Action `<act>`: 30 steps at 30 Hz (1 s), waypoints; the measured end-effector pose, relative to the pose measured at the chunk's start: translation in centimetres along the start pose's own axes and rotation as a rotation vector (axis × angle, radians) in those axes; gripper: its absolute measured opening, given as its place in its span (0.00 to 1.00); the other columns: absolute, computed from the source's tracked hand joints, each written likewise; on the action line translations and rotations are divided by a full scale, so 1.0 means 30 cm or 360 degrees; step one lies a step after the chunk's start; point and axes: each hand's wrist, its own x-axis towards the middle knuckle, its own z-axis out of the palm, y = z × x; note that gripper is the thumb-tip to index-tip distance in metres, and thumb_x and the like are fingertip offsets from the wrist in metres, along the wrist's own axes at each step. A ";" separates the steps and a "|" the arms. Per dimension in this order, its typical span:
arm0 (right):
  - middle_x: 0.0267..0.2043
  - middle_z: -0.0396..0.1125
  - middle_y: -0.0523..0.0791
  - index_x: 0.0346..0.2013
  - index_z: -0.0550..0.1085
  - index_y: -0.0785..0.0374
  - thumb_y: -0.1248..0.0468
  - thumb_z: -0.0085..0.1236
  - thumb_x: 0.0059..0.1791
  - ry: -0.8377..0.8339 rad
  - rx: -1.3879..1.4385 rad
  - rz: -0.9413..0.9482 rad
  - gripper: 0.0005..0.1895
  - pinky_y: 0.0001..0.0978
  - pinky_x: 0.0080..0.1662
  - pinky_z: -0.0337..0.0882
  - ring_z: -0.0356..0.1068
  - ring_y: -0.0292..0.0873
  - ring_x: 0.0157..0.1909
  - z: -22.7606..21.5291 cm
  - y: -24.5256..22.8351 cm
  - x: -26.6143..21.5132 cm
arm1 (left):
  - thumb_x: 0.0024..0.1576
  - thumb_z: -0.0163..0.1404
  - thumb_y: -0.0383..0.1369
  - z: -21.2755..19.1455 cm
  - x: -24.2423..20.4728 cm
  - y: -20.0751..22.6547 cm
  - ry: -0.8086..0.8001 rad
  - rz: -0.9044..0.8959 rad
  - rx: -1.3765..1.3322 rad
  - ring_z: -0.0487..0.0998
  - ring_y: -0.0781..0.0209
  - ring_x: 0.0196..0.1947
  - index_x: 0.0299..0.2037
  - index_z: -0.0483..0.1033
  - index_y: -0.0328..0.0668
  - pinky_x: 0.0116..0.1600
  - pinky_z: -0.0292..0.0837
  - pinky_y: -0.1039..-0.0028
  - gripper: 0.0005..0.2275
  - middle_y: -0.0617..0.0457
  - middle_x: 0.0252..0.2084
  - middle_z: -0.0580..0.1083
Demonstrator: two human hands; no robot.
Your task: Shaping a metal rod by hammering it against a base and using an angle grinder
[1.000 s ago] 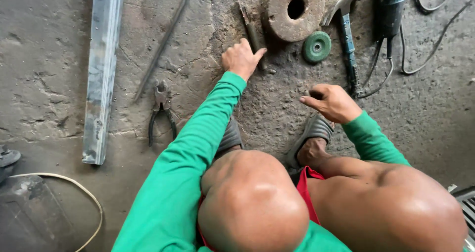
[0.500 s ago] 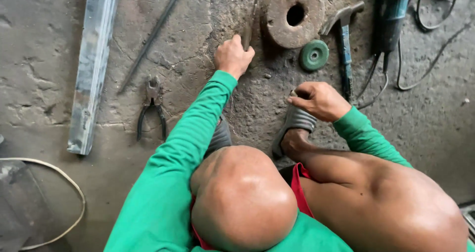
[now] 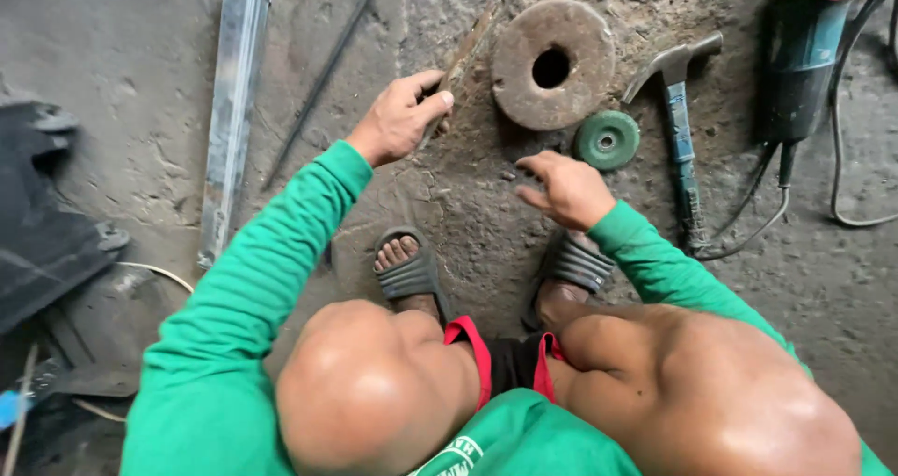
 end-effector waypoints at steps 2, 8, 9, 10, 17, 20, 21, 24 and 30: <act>0.52 0.71 0.50 0.59 0.72 0.55 0.51 0.58 0.51 0.0153 0.0129 0.0014 0.24 0.58 0.50 0.75 0.73 0.60 0.53 -0.023 0.076 -0.021 | 0.61 0.52 0.36 -0.006 0.023 0.044 -0.0111 -0.0169 -0.0284 0.83 0.57 0.31 0.56 0.76 0.38 0.34 0.85 0.66 0.15 0.43 0.37 0.78; 0.48 0.71 0.53 0.48 0.76 0.65 0.64 0.63 0.54 0.1151 0.0028 -0.0014 0.10 0.44 0.53 0.69 0.71 0.55 0.50 -0.113 0.240 -0.156 | 0.62 0.41 0.34 -0.024 0.101 0.358 -0.0475 -0.0154 0.0266 0.72 0.71 0.24 0.40 0.71 0.46 0.30 0.68 0.79 0.06 0.58 0.29 0.69; 0.52 0.68 0.56 0.50 0.76 0.68 0.66 0.64 0.51 0.1302 -0.0039 0.0069 0.14 0.47 0.56 0.67 0.67 0.58 0.53 -0.133 0.253 -0.175 | 0.62 0.45 0.35 -0.020 0.136 0.355 -0.0468 0.0107 0.0587 0.74 0.60 0.38 0.49 0.73 0.43 0.43 0.67 0.70 0.09 0.51 0.42 0.73; 0.55 0.65 0.59 0.53 0.76 0.71 0.68 0.66 0.49 0.1450 -0.0115 0.0143 0.18 0.50 0.60 0.64 0.63 0.61 0.56 -0.158 0.269 -0.189 | 0.63 0.50 0.37 -0.018 0.170 0.351 -0.0449 0.0375 0.0903 0.76 0.49 0.51 0.57 0.74 0.40 0.56 0.67 0.61 0.15 0.44 0.54 0.76; 0.51 0.61 0.59 0.56 0.71 0.69 0.71 0.65 0.46 0.1426 -0.0116 0.0319 0.24 0.53 0.57 0.62 0.62 0.63 0.52 -0.099 0.395 -0.200 | 0.49 0.54 0.29 0.097 0.364 0.243 -0.0314 0.0932 0.1266 0.72 0.40 0.41 0.48 0.76 0.41 0.47 0.66 0.55 0.15 0.44 0.40 0.71; 0.51 0.62 0.59 0.56 0.69 0.69 0.72 0.61 0.47 0.1390 -0.0095 0.0359 0.23 0.53 0.56 0.62 0.61 0.63 0.52 -0.088 0.408 -0.221 | 0.47 0.54 0.27 0.135 0.416 0.226 -0.0156 0.1014 0.1410 0.67 0.43 0.41 0.51 0.77 0.45 0.44 0.66 0.51 0.18 0.47 0.43 0.69; 0.50 0.63 0.59 0.57 0.69 0.70 0.73 0.61 0.46 0.1363 -0.0070 0.0363 0.24 0.52 0.56 0.62 0.62 0.63 0.51 -0.076 0.402 -0.250 | 0.46 0.55 0.28 0.146 0.428 0.225 -0.0088 0.1131 0.1469 0.67 0.43 0.42 0.48 0.78 0.48 0.41 0.64 0.52 0.17 0.48 0.42 0.68; 0.49 0.63 0.58 0.58 0.69 0.70 0.72 0.61 0.46 0.1298 -0.0058 0.0412 0.25 0.50 0.56 0.64 0.63 0.63 0.50 -0.014 0.384 -0.375 | 0.45 0.58 0.30 0.185 0.459 0.214 -0.0012 0.1267 0.1541 0.67 0.44 0.43 0.46 0.77 0.51 0.38 0.61 0.53 0.16 0.49 0.42 0.68; 0.46 0.66 0.55 0.55 0.72 0.69 0.71 0.61 0.48 0.1151 0.0095 0.0694 0.20 0.45 0.53 0.67 0.66 0.55 0.46 0.108 0.447 -0.593 | 0.45 0.62 0.32 0.220 0.446 0.239 0.0003 0.1291 0.1537 0.70 0.42 0.46 0.47 0.74 0.46 0.40 0.65 0.53 0.19 0.45 0.45 0.69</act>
